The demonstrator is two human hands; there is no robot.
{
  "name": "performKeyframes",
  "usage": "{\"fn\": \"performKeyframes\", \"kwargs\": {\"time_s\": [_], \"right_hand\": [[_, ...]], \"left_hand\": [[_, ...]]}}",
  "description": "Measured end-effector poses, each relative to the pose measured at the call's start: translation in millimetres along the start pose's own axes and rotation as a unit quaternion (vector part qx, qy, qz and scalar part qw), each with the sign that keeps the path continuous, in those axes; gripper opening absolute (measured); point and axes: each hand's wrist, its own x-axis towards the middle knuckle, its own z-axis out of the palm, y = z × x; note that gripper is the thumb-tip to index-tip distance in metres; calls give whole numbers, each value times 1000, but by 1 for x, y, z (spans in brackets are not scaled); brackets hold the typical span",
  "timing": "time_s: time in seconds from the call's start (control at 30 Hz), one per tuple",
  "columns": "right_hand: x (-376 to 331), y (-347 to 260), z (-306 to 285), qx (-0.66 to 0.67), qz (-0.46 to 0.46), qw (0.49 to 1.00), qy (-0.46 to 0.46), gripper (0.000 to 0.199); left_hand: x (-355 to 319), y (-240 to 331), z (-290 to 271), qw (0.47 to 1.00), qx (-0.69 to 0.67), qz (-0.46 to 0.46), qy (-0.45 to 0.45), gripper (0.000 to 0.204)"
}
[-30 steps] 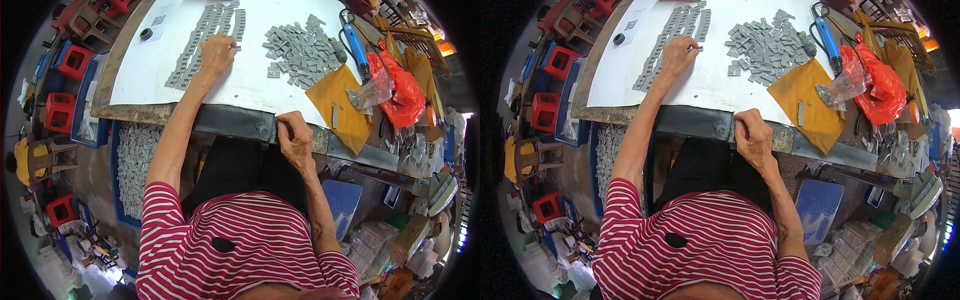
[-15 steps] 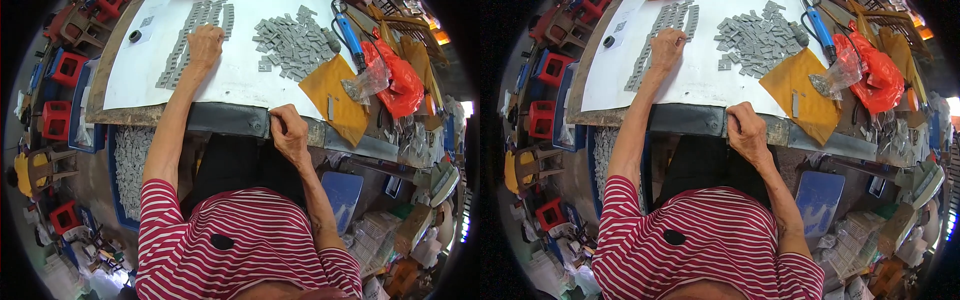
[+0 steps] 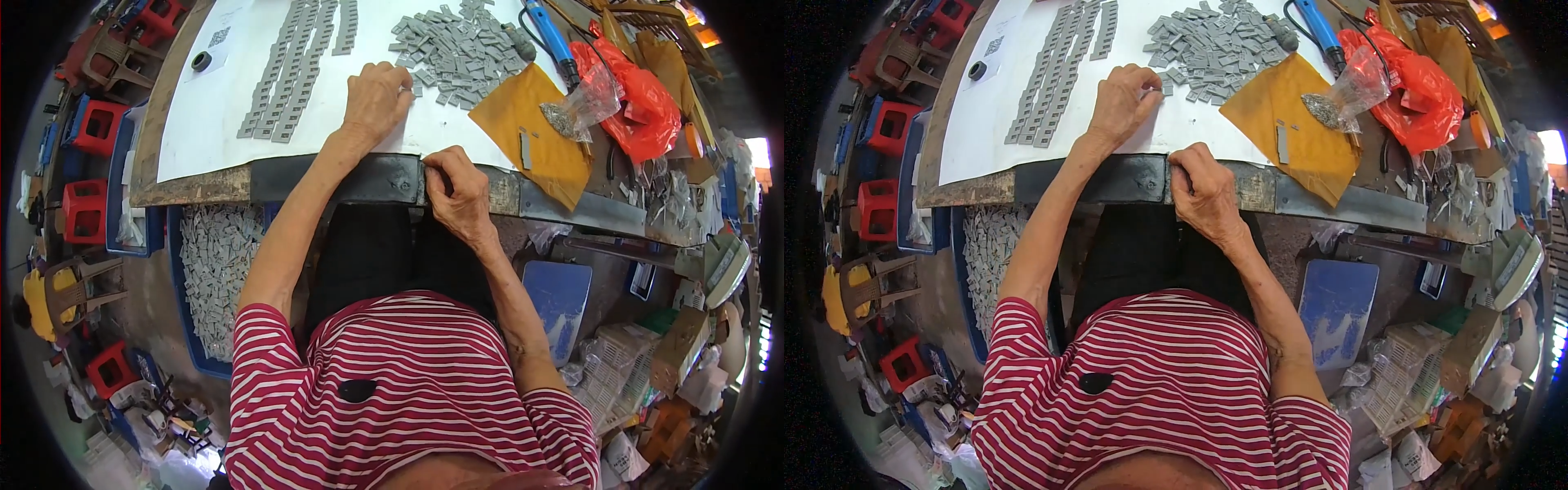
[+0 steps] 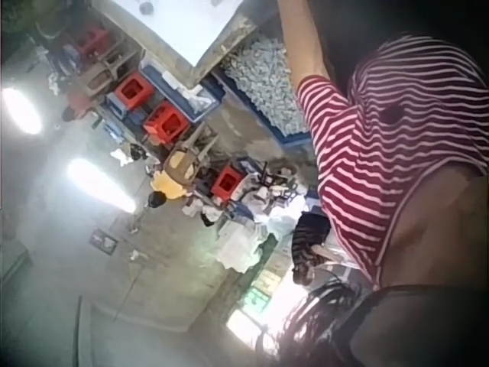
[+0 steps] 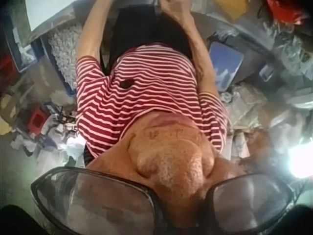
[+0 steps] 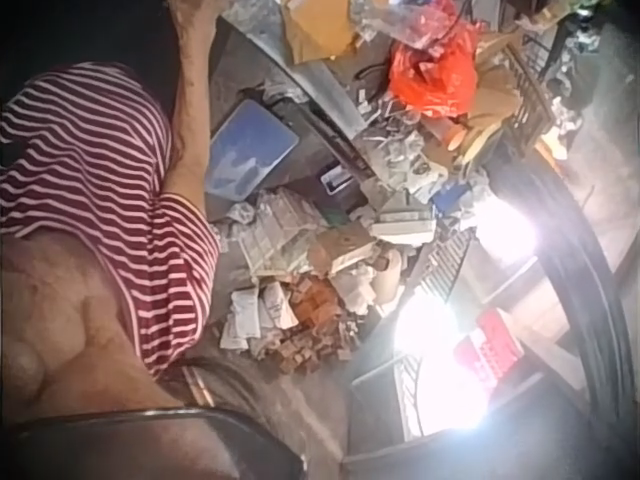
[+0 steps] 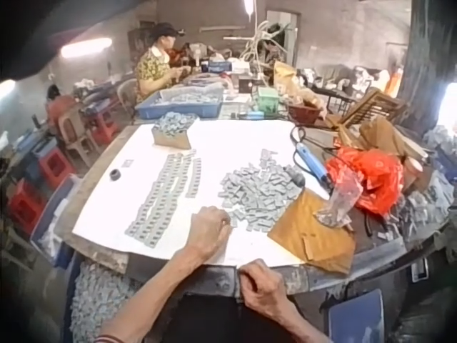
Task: Sorting and arranging small rectangular grey components on a white template sheet on a workbench.
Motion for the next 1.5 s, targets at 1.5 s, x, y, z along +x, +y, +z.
{"fn": "performKeyframes", "kwargs": {"time_s": [1.5], "right_hand": [[34,105,-133,-362,-33,925,-112,8]], "left_hand": [[-28,20,-13,953,-252,-157,-61,15]]}}
